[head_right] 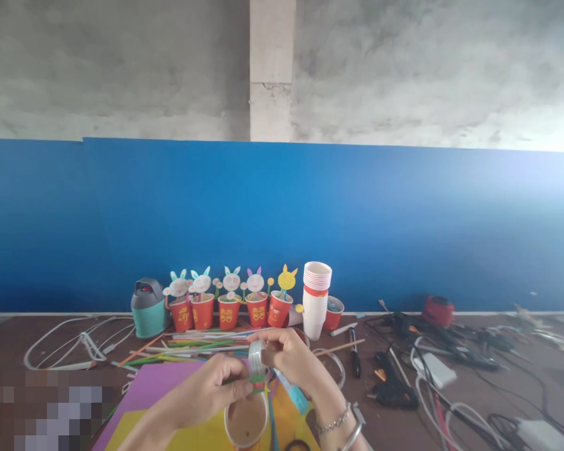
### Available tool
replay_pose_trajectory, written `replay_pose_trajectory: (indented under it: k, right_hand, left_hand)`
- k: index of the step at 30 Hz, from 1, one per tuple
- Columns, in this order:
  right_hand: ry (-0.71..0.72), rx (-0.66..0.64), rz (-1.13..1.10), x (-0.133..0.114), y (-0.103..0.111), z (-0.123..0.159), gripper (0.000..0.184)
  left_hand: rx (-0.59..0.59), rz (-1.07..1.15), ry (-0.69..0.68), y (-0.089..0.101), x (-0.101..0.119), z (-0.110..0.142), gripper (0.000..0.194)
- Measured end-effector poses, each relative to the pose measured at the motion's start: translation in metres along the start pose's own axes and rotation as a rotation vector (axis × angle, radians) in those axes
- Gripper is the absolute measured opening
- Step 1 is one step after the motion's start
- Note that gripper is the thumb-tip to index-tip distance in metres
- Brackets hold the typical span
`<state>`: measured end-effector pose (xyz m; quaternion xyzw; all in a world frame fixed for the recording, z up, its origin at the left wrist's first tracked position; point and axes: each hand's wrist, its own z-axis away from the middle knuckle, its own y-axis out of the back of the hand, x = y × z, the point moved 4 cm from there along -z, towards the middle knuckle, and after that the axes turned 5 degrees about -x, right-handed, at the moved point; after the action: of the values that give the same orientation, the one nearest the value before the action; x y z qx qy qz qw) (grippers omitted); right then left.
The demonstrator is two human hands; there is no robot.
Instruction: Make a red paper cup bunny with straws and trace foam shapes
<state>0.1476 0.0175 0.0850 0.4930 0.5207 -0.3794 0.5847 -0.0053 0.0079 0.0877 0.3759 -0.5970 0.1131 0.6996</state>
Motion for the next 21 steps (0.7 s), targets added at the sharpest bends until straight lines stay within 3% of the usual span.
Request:
replay_pose_trajectory:
  k: [11, 16, 21]
  right_hand:
    - [-0.042, 0.107, -0.228, -0.005, -0.010, -0.002, 0.048]
    - [0.034, 0.177, -0.174, -0.004, -0.003, -0.003, 0.035]
    - [-0.027, 0.259, -0.175, -0.001, 0.001, 0.002, 0.038]
  left_hand:
    - [0.032, -0.192, 0.009, 0.001, 0.006, 0.005, 0.031]
    - [0.147, -0.082, -0.060, 0.003, 0.013, 0.001, 0.036]
    - [0.186, 0.020, -0.039, 0.006, 0.017, 0.002, 0.041]
